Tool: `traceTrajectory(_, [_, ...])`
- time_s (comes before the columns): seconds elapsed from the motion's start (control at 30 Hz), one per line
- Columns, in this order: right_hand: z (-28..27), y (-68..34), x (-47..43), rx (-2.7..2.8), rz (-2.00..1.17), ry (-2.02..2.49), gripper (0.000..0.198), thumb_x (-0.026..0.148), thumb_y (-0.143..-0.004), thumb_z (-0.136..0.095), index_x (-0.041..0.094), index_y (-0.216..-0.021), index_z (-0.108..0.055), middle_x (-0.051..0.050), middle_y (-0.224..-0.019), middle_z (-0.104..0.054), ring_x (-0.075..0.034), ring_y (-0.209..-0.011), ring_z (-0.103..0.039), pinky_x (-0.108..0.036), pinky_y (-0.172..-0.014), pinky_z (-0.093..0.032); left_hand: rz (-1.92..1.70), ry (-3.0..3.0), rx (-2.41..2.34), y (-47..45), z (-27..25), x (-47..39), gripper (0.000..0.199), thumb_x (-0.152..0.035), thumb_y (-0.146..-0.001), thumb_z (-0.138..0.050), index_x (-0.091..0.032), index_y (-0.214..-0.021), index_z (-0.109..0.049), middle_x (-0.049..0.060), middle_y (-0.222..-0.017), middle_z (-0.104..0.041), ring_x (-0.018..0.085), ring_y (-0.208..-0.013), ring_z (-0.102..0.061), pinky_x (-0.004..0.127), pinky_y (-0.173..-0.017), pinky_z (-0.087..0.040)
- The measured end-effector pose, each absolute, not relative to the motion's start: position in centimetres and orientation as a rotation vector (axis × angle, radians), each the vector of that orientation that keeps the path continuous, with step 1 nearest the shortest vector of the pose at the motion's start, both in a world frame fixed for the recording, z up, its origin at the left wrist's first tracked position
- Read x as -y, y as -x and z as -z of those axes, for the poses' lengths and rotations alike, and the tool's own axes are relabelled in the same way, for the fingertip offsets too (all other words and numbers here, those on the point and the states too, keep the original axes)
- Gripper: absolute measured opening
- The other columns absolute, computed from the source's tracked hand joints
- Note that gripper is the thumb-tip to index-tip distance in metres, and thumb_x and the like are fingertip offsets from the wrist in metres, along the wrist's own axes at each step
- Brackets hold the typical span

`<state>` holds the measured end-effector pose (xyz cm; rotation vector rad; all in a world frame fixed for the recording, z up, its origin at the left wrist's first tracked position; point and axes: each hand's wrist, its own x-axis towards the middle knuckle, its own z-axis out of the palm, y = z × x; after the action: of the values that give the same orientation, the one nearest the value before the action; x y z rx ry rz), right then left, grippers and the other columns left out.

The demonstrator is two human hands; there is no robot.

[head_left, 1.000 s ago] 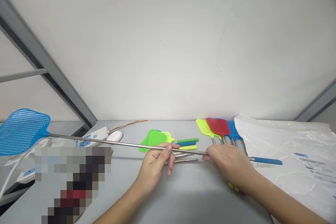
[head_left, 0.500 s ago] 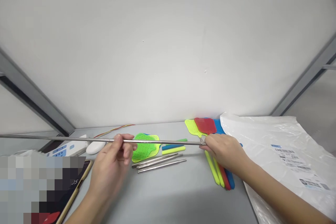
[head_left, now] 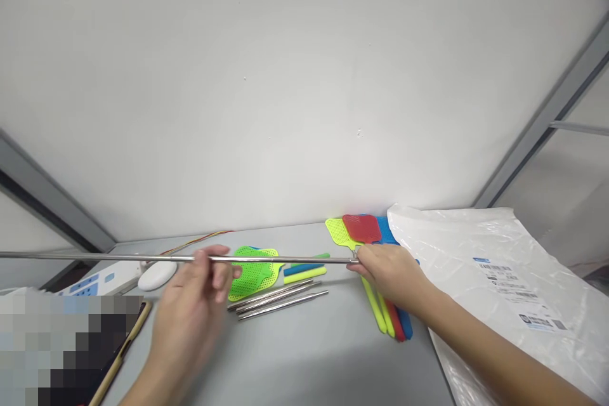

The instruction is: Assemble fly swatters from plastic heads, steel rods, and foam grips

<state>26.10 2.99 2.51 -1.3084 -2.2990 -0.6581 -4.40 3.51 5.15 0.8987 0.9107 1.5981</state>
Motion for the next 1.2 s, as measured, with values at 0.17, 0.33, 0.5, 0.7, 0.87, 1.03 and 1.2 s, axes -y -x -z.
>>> traceTrajectory(0.17, [-2.5, -25.9, -2.7, 2.353, 0.625, 1.293, 0.044, 0.044, -0.101, -0.03, 0.02, -0.067, -0.047, 0.002, -0.056, -0.051, -0.011, -0.048, -0.041, -0.028, -0.05, -0.014, -1.307, -1.02, -0.962, 2.1, -4.6, -2.3, 0.028, -0.046, -0.082, -0.064, -0.019, -0.087, -0.067, -0.004, -0.05, -0.044, 0.012, -0.059, -0.047, 0.025, -0.072, -0.045])
traceTrajectory(0.33, [-2.8, -26.3, -2.8, 2.405, 0.613, 1.291, 0.043, 0.045, -0.1, -0.032, 0.02, -0.068, -0.046, 0.003, -0.056, -0.052, -0.012, -0.048, -0.042, -0.028, -0.05, -0.015, -1.354, -0.939, -0.958, 2.8, -4.4, -2.7, 0.026, -0.043, -0.081, -0.065, -0.018, -0.085, -0.069, -0.005, -0.048, -0.039, 0.01, -0.053, -0.04, 0.024, -0.072, -0.044])
traceTrajectory(0.5, [-3.1, -26.7, -3.0, 2.391, 0.57, 1.321, 0.044, 0.046, -0.1, -0.031, 0.021, -0.067, -0.046, 0.003, -0.055, -0.052, -0.011, -0.046, -0.042, -0.027, -0.049, -0.016, -1.451, -0.847, -0.928, 3.5, -4.6, -3.3, 0.025, -0.04, -0.08, -0.067, -0.017, -0.089, -0.068, -0.006, -0.049, -0.039, 0.008, -0.051, -0.038, 0.023, -0.072, -0.045])
traceTrajectory(0.7, [-2.3, -27.9, -3.8, 2.387, 0.568, 1.353, 0.039, 0.04, -0.1, -0.033, 0.021, -0.069, -0.046, 0.002, -0.06, -0.054, -0.013, -0.052, -0.047, -0.027, -0.051, -0.022, -1.612, -0.787, -0.852, 4.8, -5.7, -4.2, 0.027, -0.041, -0.086, -0.059, -0.016, -0.095, -0.065, -0.008, -0.054, -0.038, 0.004, -0.045, -0.032, 0.022, -0.069, -0.047])
traceTrajectory(0.87, [-1.7, -27.9, -3.8, 2.299, 0.477, 1.415, 0.028, 0.031, -0.099, -0.037, 0.02, -0.079, -0.052, 0.001, -0.068, -0.058, -0.014, -0.058, -0.052, -0.025, -0.052, -0.027, -1.646, -0.788, -0.853, 5.2, -5.3, -4.8, 0.023, -0.04, -0.086, -0.06, -0.018, -0.092, -0.063, -0.008, -0.056, -0.038, 0.005, -0.046, -0.034, 0.024, -0.067, -0.047])
traceTrajectory(1.03, [-1.8, -28.9, -3.8, 2.207, 0.431, 1.421, 0.034, 0.04, -0.097, -0.039, 0.02, -0.073, -0.052, 0.002, -0.062, -0.057, -0.012, -0.054, -0.052, -0.024, -0.049, -0.024, -1.619, -0.812, -0.844, 5.1, -5.2, -4.5, 0.027, -0.04, -0.084, -0.062, -0.018, -0.1, -0.064, -0.007, -0.058, -0.04, 0.006, -0.047, -0.036, 0.024, -0.062, -0.046])
traceTrajectory(1.2, [-1.2, -30.2, -4.4, 2.141, 0.436, 1.489, 0.044, 0.048, -0.095, -0.039, 0.021, -0.061, -0.045, 0.005, -0.049, -0.049, -0.01, -0.044, -0.044, -0.024, -0.046, -0.017, -1.646, -0.799, -0.761, 5.6, -6.0, -4.2, 0.032, -0.045, -0.086, -0.058, -0.018, -0.102, -0.062, -0.008, -0.056, -0.037, 0.006, -0.045, -0.035, 0.024, -0.06, -0.045])
